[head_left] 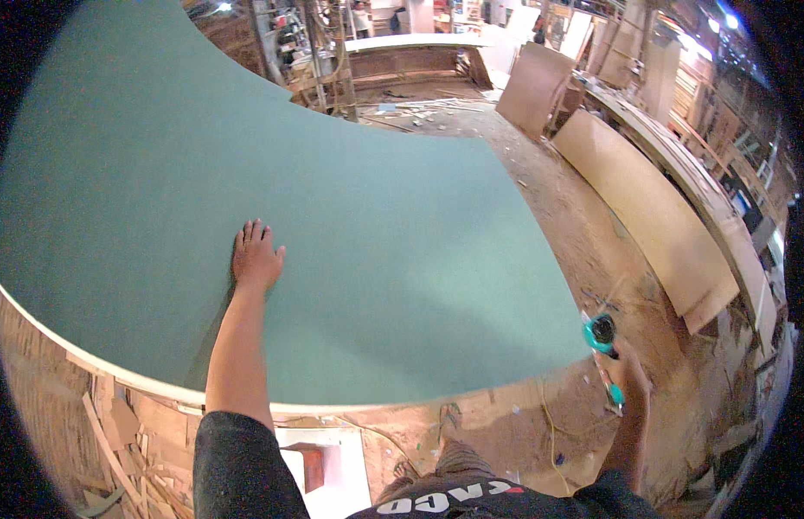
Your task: The person marks a large teal panel with a pencil, aligns a wooden batten along its edge, and then uses a pneumatic nail gun to fasten the panel to a wooden frame. The person repeatedly repositions the batten and drives nails along the panel edge.
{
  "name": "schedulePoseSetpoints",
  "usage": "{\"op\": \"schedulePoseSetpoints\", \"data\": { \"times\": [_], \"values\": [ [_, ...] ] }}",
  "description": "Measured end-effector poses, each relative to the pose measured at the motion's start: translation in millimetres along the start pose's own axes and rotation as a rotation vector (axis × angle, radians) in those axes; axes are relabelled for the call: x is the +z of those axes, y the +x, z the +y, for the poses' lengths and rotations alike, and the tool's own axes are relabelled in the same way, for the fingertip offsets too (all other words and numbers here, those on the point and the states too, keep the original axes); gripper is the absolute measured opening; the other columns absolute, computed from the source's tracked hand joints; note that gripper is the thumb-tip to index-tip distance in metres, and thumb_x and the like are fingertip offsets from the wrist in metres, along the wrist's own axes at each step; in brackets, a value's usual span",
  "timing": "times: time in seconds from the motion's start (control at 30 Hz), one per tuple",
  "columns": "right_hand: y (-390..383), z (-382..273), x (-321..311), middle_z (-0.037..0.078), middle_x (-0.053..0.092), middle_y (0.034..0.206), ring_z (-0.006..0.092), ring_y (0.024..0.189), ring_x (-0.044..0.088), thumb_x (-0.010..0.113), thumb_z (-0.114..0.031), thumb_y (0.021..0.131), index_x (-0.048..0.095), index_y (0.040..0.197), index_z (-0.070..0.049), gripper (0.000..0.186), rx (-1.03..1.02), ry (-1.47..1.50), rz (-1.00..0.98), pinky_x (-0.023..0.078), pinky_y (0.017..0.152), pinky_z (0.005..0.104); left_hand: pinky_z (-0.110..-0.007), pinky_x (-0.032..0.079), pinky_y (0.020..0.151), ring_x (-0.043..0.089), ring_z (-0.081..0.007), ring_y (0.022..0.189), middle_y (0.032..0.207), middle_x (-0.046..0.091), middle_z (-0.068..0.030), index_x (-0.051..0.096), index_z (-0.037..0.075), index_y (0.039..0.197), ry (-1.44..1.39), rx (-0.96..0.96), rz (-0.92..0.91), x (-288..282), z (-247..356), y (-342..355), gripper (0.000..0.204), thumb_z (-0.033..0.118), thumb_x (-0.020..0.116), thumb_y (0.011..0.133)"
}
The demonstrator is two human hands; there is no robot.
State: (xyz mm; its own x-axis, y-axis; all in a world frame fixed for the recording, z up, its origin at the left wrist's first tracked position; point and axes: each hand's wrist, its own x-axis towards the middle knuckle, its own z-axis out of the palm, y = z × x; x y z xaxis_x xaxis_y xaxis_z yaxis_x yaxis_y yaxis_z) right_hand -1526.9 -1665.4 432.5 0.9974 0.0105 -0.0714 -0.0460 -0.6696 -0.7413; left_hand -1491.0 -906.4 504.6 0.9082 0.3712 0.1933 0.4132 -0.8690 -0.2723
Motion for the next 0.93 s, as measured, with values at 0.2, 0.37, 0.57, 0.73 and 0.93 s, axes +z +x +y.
{"op": "schedulePoseSetpoints", "data": {
  "times": [0.2, 0.37, 0.57, 0.73, 0.93],
  "values": [
    [-261, 208, -88, 0.011, 0.072, 0.096, 0.0223, 0.085, 0.067, 0.076, -0.017, 0.091, 0.070, 0.125, 0.000, 0.038, 0.563, -0.220, 0.375, 0.053, 0.080, 0.0411, -0.050, 0.014, 0.136, 0.022, -0.0326, 0.165, 0.175, 0.034, -0.0150, 0.043, 0.000, 0.162, -0.052, -0.013, -0.072, 32, 68, -82, 0.074, 0.048, 0.055, 0.108],
    [-398, 206, -122, 0.016, 0.076, 0.117, 0.0291, 0.099, 0.072, 0.081, -0.023, 0.086, 0.065, 0.138, 0.002, 0.060, 0.832, -0.065, 0.309, 0.054, 0.089, 0.0436, -0.056, 0.011, 0.135, 0.024, -0.0325, 0.165, 0.175, 0.034, -0.0155, 0.044, 0.000, 0.162, 0.110, 0.001, -0.182, 2, 123, -132, 0.077, 0.055, 0.049, 0.108],
    [-448, 259, -161, 0.025, 0.074, 0.128, 0.0385, 0.116, 0.073, 0.086, -0.039, 0.079, 0.064, 0.145, 0.000, 0.079, 0.881, -0.220, 0.286, 0.056, 0.098, 0.0468, -0.062, 0.009, 0.134, 0.030, -0.0335, 0.162, 0.173, 0.037, -0.0144, 0.049, 0.005, 0.160, 0.046, 0.059, -0.195, -15, 264, -200, 0.078, 0.061, 0.051, 0.106],
    [-483, 386, -222, 0.020, 0.076, 0.104, 0.0278, 0.074, 0.073, 0.086, -0.032, 0.080, 0.069, 0.128, 0.001, 0.061, 0.775, 0.029, 0.311, 0.058, 0.071, 0.0431, -0.062, 0.011, 0.133, 0.027, -0.0327, 0.164, 0.175, 0.034, -0.0150, 0.048, 0.012, 0.163, -0.185, 0.089, -0.515, -12, 408, -252, 0.080, 0.066, 0.053, 0.104],
    [-511, 460, -279, 0.016, 0.074, 0.091, 0.0220, 0.064, 0.067, 0.082, -0.024, 0.084, 0.070, 0.127, -0.006, 0.048, 0.697, 0.063, 0.435, 0.055, 0.063, 0.0426, -0.062, 0.015, 0.133, 0.015, -0.0349, 0.167, 0.180, 0.019, -0.0150, 0.035, 0.015, 0.170, -0.182, 0.014, -0.508, 1, 477, -295, 0.091, 0.071, 0.055, 0.101]
  ]
}}
